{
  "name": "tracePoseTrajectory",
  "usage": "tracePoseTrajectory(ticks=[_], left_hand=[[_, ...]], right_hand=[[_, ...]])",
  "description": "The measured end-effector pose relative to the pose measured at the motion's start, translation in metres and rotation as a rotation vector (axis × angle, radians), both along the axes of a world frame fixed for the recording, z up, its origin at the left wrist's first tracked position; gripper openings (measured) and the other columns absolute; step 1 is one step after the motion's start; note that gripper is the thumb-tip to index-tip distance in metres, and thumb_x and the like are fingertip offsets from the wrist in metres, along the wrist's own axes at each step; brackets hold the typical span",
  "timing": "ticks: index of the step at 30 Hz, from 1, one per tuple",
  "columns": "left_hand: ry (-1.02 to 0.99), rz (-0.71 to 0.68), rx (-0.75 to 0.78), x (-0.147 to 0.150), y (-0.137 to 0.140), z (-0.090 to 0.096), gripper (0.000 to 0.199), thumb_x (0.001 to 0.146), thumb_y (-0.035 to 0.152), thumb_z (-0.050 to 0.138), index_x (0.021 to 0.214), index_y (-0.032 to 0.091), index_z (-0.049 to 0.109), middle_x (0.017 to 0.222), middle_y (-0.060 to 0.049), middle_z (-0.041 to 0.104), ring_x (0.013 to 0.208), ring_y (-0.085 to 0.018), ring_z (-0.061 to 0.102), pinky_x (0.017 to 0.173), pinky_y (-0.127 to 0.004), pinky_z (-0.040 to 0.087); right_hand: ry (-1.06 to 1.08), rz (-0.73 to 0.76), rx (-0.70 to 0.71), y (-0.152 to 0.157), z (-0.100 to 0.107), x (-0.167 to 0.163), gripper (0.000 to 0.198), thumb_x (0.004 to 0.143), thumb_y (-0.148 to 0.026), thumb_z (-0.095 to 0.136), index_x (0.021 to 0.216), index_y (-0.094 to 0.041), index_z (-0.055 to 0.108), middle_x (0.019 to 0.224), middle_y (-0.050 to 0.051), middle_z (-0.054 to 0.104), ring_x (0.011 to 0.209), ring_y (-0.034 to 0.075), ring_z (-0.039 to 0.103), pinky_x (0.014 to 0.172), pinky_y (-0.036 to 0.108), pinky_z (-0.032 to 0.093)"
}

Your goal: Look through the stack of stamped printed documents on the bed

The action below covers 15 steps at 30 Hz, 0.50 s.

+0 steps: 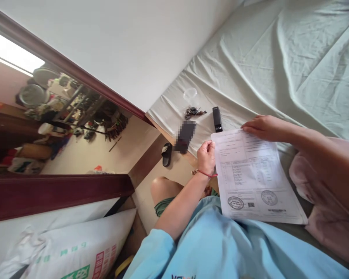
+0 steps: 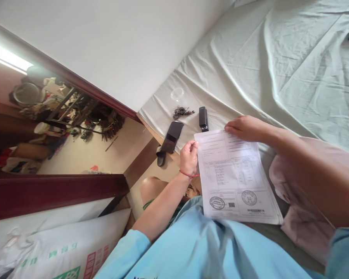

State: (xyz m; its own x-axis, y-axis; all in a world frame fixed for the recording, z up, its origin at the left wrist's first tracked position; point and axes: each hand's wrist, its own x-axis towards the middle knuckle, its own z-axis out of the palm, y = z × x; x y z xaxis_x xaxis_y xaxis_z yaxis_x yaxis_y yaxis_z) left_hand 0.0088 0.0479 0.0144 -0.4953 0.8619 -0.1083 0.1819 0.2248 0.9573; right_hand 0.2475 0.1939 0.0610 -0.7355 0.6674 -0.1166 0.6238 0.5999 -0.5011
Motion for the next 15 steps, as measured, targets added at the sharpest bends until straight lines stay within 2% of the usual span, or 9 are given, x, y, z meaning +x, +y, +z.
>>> tracePoseTrajectory(ticks=[5,8,11,13,15], left_hand=[[-0.068,0.019,-0.008,0.001,-0.009,0.001,0.02,0.099,0.038,0.069,0.089,0.021,0.071,0.078,0.001,0.066,0.078,-0.018,0.058,0.078,-0.026,0.045],[-0.105,-0.097,-0.01,0.002,-0.023,0.003,0.03,0.101,0.051,0.066,0.095,0.022,0.071,0.085,-0.002,0.072,0.082,-0.019,0.063,0.079,-0.028,0.049],[-0.085,-0.258,-0.064,0.005,-0.044,0.006,0.042,0.098,0.062,0.068,0.1,0.021,0.075,0.09,-0.007,0.076,0.089,-0.023,0.069,0.083,-0.031,0.052],[-0.036,-0.304,-0.138,0.006,-0.057,0.007,0.053,0.096,0.07,0.066,0.088,0.019,0.074,0.079,-0.007,0.073,0.08,-0.023,0.067,0.076,-0.032,0.051],[0.015,-0.313,-0.217,0.007,-0.067,0.006,0.067,0.093,0.081,0.061,0.068,0.018,0.063,0.064,-0.004,0.061,0.065,-0.018,0.055,0.063,-0.031,0.043]], right_hand=[[0.184,-0.124,-0.047,-0.008,-0.01,0.015,0.039,0.103,-0.039,0.049,0.113,-0.016,0.079,0.115,0.018,0.076,0.11,0.029,0.071,0.104,0.04,0.052],[0.276,-0.223,-0.033,-0.01,-0.017,0.013,0.035,0.1,-0.036,0.05,0.108,-0.016,0.078,0.114,0.019,0.075,0.109,0.028,0.07,0.104,0.038,0.051],[0.322,-0.331,-0.06,-0.008,-0.02,0.016,0.034,0.099,-0.039,0.051,0.105,-0.017,0.077,0.111,0.017,0.075,0.097,0.025,0.069,0.095,0.038,0.052],[0.367,-0.38,-0.125,-0.005,-0.023,0.02,0.036,0.097,-0.047,0.054,0.103,-0.019,0.077,0.103,0.013,0.076,0.087,0.023,0.067,0.085,0.037,0.051],[0.406,-0.42,-0.192,-0.003,-0.027,0.024,0.041,0.094,-0.057,0.059,0.1,-0.021,0.076,0.09,0.008,0.075,0.077,0.021,0.063,0.076,0.036,0.049]])
